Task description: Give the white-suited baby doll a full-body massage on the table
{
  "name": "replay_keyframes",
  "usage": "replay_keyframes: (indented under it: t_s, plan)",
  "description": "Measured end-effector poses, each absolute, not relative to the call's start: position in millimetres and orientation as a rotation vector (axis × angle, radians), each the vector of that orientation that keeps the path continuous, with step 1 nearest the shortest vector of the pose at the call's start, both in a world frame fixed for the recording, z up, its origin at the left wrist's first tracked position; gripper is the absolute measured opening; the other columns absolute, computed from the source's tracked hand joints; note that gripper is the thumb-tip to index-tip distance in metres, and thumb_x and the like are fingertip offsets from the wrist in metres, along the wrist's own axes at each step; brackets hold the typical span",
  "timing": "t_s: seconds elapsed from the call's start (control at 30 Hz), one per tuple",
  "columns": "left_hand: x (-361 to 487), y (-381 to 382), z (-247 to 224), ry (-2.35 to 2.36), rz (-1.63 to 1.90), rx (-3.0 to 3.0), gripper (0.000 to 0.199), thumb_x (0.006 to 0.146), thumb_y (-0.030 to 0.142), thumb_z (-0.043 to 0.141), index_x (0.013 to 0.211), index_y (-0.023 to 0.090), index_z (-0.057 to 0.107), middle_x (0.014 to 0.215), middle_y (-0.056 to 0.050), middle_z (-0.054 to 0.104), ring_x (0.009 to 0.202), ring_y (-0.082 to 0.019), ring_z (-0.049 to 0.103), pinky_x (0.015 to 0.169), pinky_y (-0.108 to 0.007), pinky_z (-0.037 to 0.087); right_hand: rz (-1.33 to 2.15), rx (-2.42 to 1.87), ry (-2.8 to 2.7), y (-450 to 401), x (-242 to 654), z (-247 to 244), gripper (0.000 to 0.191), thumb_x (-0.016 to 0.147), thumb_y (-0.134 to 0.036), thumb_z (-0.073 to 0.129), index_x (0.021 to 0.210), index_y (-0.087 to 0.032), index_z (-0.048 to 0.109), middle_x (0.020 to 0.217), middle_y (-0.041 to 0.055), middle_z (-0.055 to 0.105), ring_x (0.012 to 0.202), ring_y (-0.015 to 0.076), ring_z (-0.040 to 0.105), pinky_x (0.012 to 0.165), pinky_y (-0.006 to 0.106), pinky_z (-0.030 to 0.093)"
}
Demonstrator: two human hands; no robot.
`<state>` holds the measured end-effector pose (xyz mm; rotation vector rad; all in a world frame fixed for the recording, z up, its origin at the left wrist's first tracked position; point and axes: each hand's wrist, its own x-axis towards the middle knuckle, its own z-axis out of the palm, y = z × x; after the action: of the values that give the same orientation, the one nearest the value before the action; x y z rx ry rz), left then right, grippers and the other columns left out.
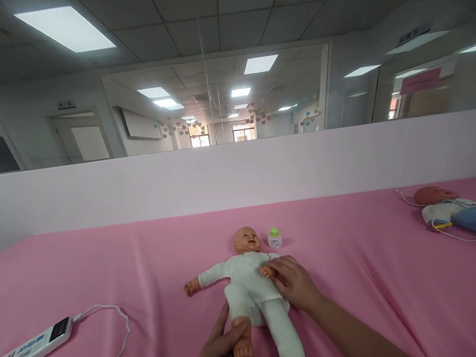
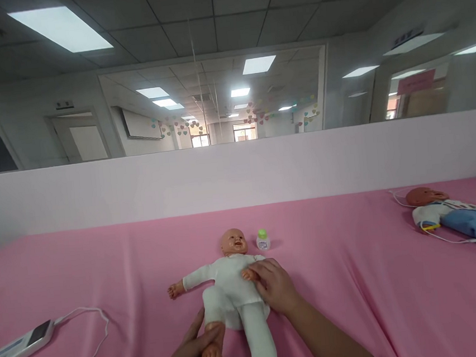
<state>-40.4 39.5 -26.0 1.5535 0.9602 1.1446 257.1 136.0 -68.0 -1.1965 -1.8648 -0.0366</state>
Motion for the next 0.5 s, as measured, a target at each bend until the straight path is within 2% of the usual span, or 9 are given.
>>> replay_keyframes:
  t_s: [0.13, 0.2, 0.27, 0.33, 0.4, 0.43, 0.5]
  plan:
    - [-19, 70, -12, 0.930, 1.049, 1.621, 0.047, 0.077, 0.025, 0.074, 0.124, 0.024, 0.078, 0.155, -0.012, 0.054, 0.159, -0.037, 0.018, 0.120, -0.051, 0.039, -0.012, -1.192, -2.049, 130, 254, -67, 0.051, 0.079, -0.006, 0.053, 0.122, -0.026, 0.072, 0.124, 0.0061, 0.073, 0.118, 0.0274, 0.060, 0.108, 0.051, 0.047]
    - [-8, 82, -7, 0.932, 1.026, 1.626, 0.047, 0.076, 0.021, 0.073, 0.123, 0.021, 0.079, 0.153, -0.012, 0.055, 0.159, -0.037, 0.016, 0.122, -0.051, 0.036, 0.022, -1.210, -2.039, 130, 253, -66, 0.055, 0.075, -0.005, 0.053, 0.121, -0.026, 0.073, 0.125, 0.0065, 0.072, 0.120, 0.0279, 0.059, 0.109, 0.052, 0.045]
    - [-1, 89, -6, 0.942, 1.043, 1.573, 0.050, 0.072, 0.022, 0.075, 0.123, 0.020, 0.078, 0.153, -0.013, 0.055, 0.158, -0.039, 0.020, 0.119, -0.052, 0.040, 0.078, -1.201, -1.984, 131, 254, -66, 0.055, 0.073, -0.006, 0.055, 0.119, -0.027, 0.074, 0.123, 0.0063, 0.073, 0.120, 0.0285, 0.060, 0.110, 0.053, 0.045]
    - [0, 89, -7, 0.946, 1.061, 1.541, 0.051, 0.072, 0.024, 0.077, 0.123, 0.020, 0.078, 0.153, -0.014, 0.055, 0.156, -0.041, 0.025, 0.117, -0.054, 0.042, 0.180, -1.181, -1.851, 134, 257, -68, 0.047, 0.076, -0.011, 0.060, 0.117, -0.028, 0.075, 0.120, 0.0064, 0.074, 0.118, 0.0292, 0.061, 0.110, 0.052, 0.046]
    - [-4, 82, -9, 0.931, 1.062, 1.576, 0.046, 0.074, 0.025, 0.077, 0.120, 0.020, 0.079, 0.149, -0.014, 0.059, 0.156, -0.041, 0.027, 0.120, -0.055, 0.037, 0.342, -1.182, -1.562, 139, 267, -71, 0.038, 0.080, -0.024, 0.067, 0.117, -0.027, 0.075, 0.120, 0.0075, 0.075, 0.112, 0.0292, 0.065, 0.104, 0.049, 0.052]
    - [-8, 77, -11, 0.920, 1.065, 1.599, 0.044, 0.075, 0.026, 0.078, 0.118, 0.021, 0.080, 0.145, -0.013, 0.062, 0.156, -0.040, 0.027, 0.122, -0.056, 0.034, 0.431, -1.186, -1.374, 142, 275, -73, 0.039, 0.080, -0.032, 0.072, 0.118, -0.025, 0.074, 0.121, 0.0085, 0.075, 0.109, 0.0290, 0.067, 0.099, 0.047, 0.055]
    - [-20, 66, -14, 0.895, 1.077, 1.628, 0.043, 0.074, 0.030, 0.081, 0.116, 0.023, 0.081, 0.139, -0.012, 0.067, 0.156, -0.040, 0.027, 0.124, -0.058, 0.030, 0.590, -1.180, -0.993, 149, 295, -77, 0.053, 0.074, -0.045, 0.079, 0.121, -0.022, 0.070, 0.124, 0.0105, 0.074, 0.102, 0.0276, 0.070, 0.089, 0.043, 0.059]
